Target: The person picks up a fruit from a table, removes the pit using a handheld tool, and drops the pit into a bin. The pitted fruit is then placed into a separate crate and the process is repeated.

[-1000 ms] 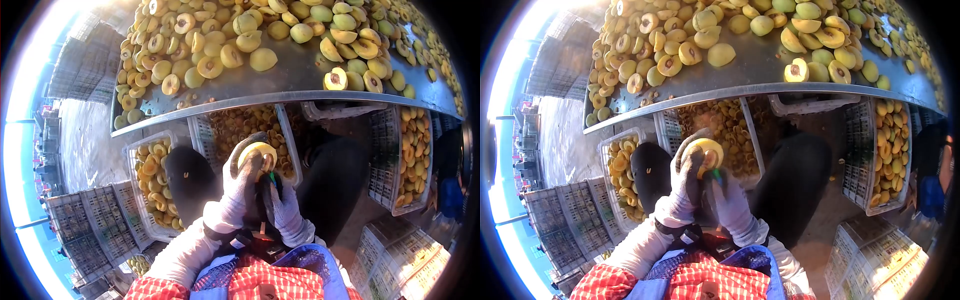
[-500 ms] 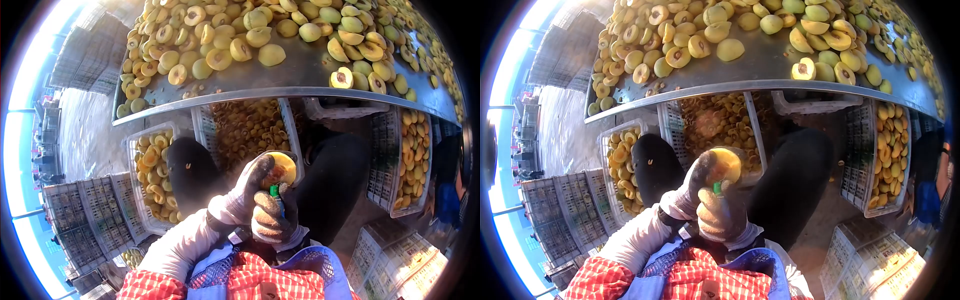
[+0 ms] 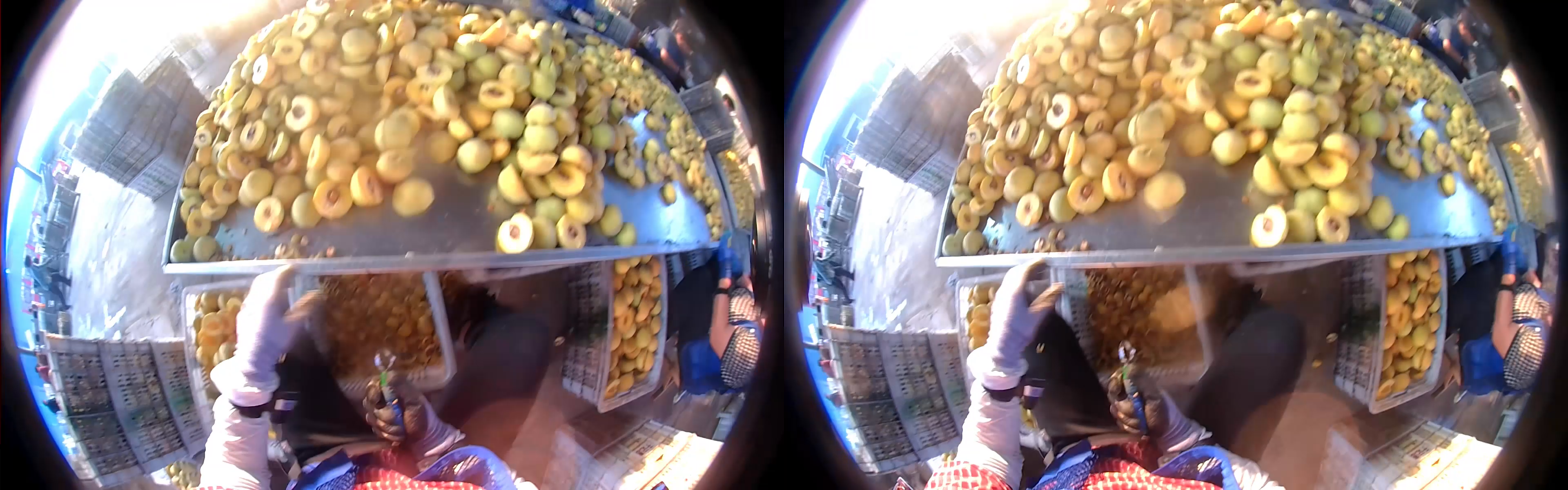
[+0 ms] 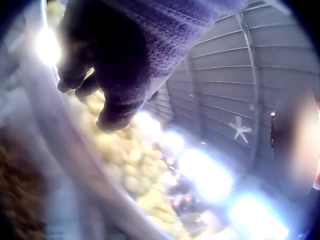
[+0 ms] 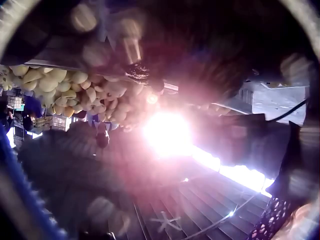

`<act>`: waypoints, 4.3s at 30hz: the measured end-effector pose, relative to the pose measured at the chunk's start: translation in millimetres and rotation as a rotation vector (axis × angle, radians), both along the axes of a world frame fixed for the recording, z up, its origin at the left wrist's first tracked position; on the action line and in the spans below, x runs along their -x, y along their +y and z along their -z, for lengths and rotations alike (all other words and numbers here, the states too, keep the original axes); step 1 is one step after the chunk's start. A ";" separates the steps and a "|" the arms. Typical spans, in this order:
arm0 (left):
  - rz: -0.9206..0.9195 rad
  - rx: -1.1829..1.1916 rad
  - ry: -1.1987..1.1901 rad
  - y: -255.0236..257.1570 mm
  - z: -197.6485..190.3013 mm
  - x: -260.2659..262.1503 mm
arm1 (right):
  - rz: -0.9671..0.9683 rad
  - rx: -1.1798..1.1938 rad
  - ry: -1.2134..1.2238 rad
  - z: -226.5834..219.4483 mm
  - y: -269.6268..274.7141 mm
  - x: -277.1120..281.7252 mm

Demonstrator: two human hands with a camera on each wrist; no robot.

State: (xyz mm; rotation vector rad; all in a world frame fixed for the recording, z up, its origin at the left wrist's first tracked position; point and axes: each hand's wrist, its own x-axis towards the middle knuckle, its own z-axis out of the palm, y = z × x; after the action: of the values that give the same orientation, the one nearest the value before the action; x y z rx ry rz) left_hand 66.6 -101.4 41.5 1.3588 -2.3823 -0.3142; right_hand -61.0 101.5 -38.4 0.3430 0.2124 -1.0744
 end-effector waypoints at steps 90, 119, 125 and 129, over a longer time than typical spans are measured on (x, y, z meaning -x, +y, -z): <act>-0.554 -0.275 0.845 110.3 67.6 -194.9 | -0.046 -0.021 0.934 -102.8 -6.2 -31.1; 0.098 -0.077 -0.188 -102.5 54.8 33.1 | 0.194 0.080 0.987 -42.1 -66.4 33.9; 0.239 -0.377 -0.574 -131.1 53.0 68.5 | 0.195 0.052 0.759 -11.4 -48.3 32.5; 0.289 -0.482 -0.168 -127.4 49.1 60.7 | 0.224 -0.007 0.929 -6.5 -54.2 40.4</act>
State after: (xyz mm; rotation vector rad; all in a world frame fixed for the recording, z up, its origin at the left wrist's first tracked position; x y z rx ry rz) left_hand 5.9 -228.7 -7.6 1.2598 -2.7651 -0.9399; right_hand -101.4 47.2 -31.9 -0.1586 1.0216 -1.3970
